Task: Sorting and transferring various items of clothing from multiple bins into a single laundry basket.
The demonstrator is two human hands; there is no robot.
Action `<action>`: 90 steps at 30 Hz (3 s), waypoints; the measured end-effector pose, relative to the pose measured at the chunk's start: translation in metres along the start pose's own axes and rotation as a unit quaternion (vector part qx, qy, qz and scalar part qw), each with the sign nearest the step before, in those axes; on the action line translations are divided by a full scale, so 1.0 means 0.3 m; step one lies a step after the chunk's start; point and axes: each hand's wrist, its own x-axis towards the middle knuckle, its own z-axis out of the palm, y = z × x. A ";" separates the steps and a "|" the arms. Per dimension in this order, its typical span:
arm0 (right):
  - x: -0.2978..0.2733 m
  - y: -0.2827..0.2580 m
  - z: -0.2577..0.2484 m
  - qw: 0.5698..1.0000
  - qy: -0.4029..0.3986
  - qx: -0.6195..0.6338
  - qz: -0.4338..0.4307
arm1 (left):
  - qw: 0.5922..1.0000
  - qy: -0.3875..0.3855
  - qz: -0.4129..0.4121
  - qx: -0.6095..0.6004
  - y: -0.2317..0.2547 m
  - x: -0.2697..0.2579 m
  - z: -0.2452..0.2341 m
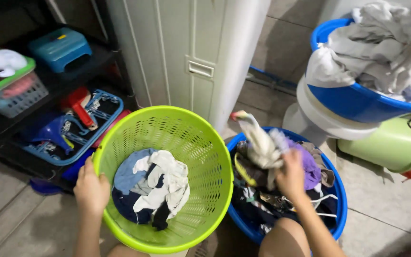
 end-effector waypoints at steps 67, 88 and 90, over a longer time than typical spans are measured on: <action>0.518 -0.351 0.122 0.712 -0.146 0.661 0.185 | 0.999 0.022 0.035 0.033 0.233 -0.127 0.071; 1.342 0.128 -0.931 0.819 0.173 0.543 0.065 | 0.996 0.059 -0.026 0.066 0.050 0.013 0.191; 1.321 0.234 -0.968 0.772 0.229 0.581 0.114 | 0.996 0.054 -0.041 0.062 0.041 0.028 0.206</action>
